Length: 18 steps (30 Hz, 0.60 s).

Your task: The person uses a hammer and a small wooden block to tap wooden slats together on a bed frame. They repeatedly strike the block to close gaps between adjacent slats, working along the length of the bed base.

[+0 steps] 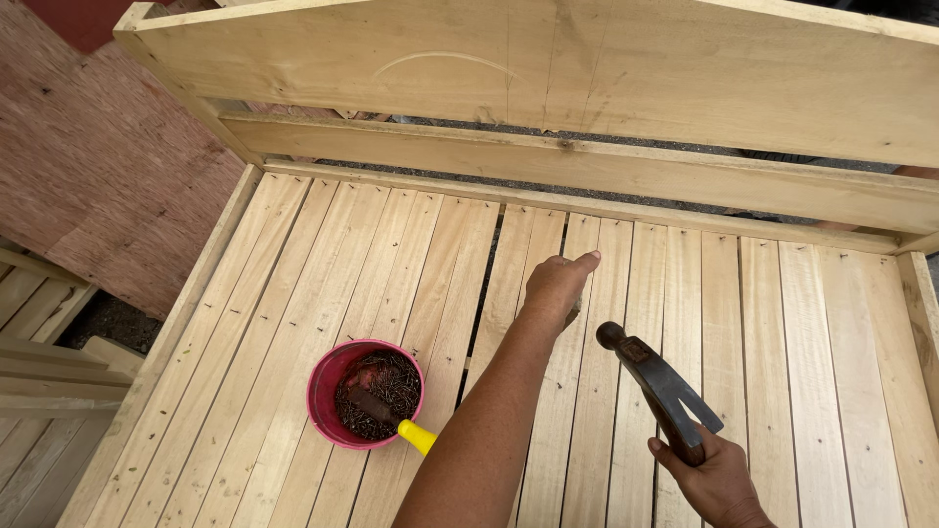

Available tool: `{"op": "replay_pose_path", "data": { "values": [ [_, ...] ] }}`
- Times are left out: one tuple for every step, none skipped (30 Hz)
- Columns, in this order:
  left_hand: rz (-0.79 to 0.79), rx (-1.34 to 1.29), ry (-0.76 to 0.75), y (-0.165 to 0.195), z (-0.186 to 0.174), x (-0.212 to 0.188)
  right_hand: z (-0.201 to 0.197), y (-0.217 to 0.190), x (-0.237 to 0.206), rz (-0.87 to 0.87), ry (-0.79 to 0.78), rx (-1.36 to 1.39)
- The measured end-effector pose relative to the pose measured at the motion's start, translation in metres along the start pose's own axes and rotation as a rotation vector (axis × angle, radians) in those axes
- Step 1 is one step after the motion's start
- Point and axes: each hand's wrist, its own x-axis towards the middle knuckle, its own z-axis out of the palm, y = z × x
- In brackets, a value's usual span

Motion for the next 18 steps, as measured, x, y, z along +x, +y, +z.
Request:
{"op": "replay_pose_path", "data": {
  "values": [
    [-0.006, 0.050, 0.007, 0.002, 0.002, -0.005, 0.001, 0.011, 0.002, 0.068, -0.036, -0.049],
    [-0.008, 0.066, -0.004, 0.004, 0.002, -0.010, 0.003, 0.021, 0.003, 0.137, -0.074, -0.098],
    [-0.006, 0.081, -0.012, 0.007, 0.000, -0.013, 0.006, 0.030, 0.002, 0.061, -0.054, -0.056],
    [-0.004, 0.097, -0.016, 0.010, -0.002, -0.016, 0.010, 0.036, 0.001, -0.018, -0.037, -0.013],
    [-0.009, 0.134, -0.010, 0.012, -0.004, -0.020, 0.013, 0.041, 0.001, -0.095, -0.025, 0.030],
    [-0.012, 0.172, -0.002, 0.014, -0.005, -0.022, 0.016, 0.044, 0.003, -0.036, -0.052, 0.003],
    [-0.015, 0.210, 0.004, 0.016, -0.006, -0.024, 0.019, 0.045, 0.005, 0.021, -0.079, -0.025],
    [-0.019, 0.198, 0.004, 0.018, -0.007, -0.026, 0.021, 0.045, 0.007, 0.079, -0.106, -0.053],
    [-0.023, 0.184, 0.007, 0.020, -0.008, -0.026, 0.021, 0.045, 0.009, 0.030, -0.150, -0.112],
    [-0.030, 0.171, 0.008, 0.021, -0.008, -0.027, 0.022, 0.046, 0.009, -0.018, -0.195, -0.173],
    [-0.035, 0.193, 0.013, 0.021, -0.009, -0.026, 0.023, 0.045, 0.009, -0.067, -0.240, -0.234],
    [-0.041, 0.215, 0.017, 0.022, -0.008, -0.026, 0.027, 0.043, 0.011, 0.022, -0.283, -0.329],
    [-0.045, 0.237, 0.017, 0.022, -0.008, -0.025, 0.030, 0.040, 0.012, 0.114, -0.321, -0.424],
    [-0.036, 0.247, 0.025, 0.022, -0.008, -0.024, 0.031, 0.037, 0.013, 0.205, -0.352, -0.516],
    [-0.024, 0.259, 0.033, 0.022, -0.008, -0.023, 0.033, 0.035, 0.014, 0.212, -0.358, -0.479],
    [-0.016, 0.268, 0.040, 0.021, -0.007, -0.022, 0.033, 0.034, 0.015, 0.222, -0.367, -0.446],
    [-0.018, 0.255, 0.029, 0.021, -0.007, -0.020, 0.034, 0.034, 0.015, 0.232, -0.378, -0.412],
    [-0.018, 0.241, 0.017, 0.021, -0.007, -0.019, 0.033, 0.032, 0.015, 0.236, -0.383, -0.446]
  ]
}}
